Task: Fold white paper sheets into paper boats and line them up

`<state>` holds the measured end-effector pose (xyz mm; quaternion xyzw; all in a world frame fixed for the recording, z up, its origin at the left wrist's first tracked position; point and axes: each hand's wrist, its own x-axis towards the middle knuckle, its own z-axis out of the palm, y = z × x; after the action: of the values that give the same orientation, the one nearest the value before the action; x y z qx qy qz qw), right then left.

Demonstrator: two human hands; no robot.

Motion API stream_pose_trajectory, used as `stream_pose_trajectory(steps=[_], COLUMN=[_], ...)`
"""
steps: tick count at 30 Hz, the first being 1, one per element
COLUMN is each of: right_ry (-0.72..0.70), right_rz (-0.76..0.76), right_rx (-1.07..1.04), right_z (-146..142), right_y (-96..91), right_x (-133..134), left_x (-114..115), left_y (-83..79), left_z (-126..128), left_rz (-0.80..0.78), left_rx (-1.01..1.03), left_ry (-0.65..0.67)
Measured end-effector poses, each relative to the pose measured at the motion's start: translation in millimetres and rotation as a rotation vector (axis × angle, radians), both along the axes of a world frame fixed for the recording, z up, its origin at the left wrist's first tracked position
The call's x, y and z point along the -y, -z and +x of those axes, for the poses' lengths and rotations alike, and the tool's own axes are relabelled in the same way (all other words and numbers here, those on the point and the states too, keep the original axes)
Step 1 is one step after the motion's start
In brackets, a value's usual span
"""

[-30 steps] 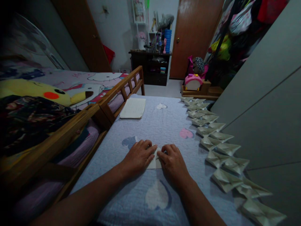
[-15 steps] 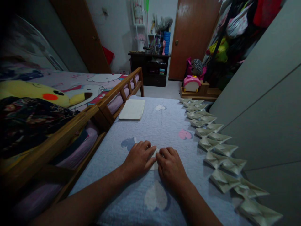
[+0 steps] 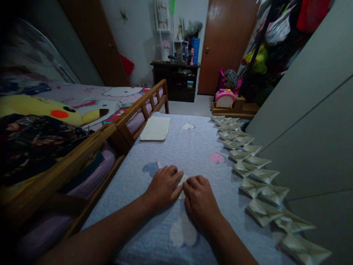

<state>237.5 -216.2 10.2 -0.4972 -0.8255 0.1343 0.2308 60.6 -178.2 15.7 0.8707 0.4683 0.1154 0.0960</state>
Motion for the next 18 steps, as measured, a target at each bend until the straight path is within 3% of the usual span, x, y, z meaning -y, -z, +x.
stream_pose_trajectory(steps=[18], right_ry=[0.010], right_rz=[0.067], right_rx=[-0.139], right_z=[5.6], right_y=[11.3], right_x=[-5.6], left_x=[-4.8], left_y=[4.0], left_z=[-1.8], left_rz=[0.011], left_rx=[-0.048], left_ry=[0.034])
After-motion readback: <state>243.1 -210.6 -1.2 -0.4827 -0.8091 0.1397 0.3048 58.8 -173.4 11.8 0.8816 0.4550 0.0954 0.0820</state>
